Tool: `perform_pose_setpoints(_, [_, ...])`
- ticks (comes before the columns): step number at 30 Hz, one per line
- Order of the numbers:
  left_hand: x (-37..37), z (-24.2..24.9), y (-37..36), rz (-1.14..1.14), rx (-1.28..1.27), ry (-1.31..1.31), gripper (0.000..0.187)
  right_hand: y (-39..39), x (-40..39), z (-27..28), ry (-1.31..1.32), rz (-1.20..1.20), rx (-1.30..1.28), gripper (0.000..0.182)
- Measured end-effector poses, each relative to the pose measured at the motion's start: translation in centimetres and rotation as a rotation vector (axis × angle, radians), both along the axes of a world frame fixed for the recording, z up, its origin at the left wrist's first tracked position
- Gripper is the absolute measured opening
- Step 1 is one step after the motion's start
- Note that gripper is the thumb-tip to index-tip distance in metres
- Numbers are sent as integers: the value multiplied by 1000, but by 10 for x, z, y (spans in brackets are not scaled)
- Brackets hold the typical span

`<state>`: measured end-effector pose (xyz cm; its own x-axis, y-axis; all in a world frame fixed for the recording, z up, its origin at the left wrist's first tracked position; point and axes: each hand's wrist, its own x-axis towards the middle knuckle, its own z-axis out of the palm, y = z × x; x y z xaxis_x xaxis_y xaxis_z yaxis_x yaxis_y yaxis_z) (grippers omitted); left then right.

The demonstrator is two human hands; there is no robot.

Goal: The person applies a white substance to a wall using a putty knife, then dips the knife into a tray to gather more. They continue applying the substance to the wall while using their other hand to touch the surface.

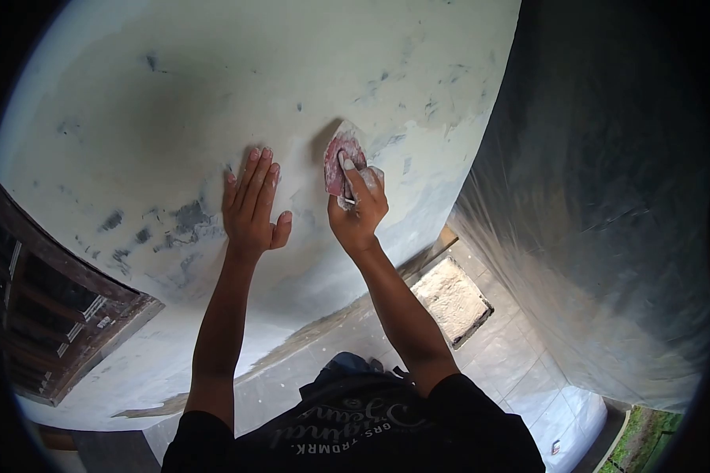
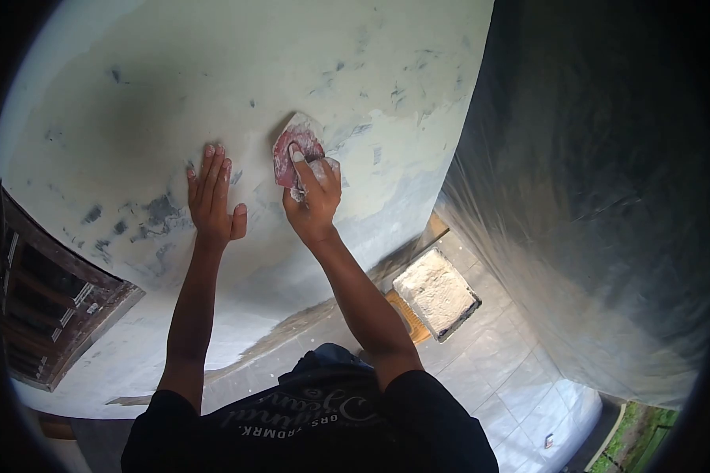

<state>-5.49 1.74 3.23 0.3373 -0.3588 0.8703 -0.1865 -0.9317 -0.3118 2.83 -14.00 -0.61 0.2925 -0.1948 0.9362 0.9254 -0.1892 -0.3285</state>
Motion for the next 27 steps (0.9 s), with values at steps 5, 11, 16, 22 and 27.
perform_pose_setpoints(5, [0, 0, 0, 14, -5, 1, 53, 21, 0, -18, 53, 38, -118, 49])
perform_pose_setpoints(11, [1, -1, 0, 13, 0, -9, 53, 18, -45, -91, 109, 102, -180, 47])
perform_pose_setpoints(16, [1, -1, 1, 27, -1, -2, 53, -4, -13, -30, 16, 44, -28, 44])
perform_pose_setpoints(22, [0, -1, 0, 20, -3, 0, 52, -10, 19, -2, -13, -13, -45, 54])
perform_pose_setpoints(27, [1, -2, 1, 26, 1, -4, 52, 15, -8, -72, 245, 86, -291, 59])
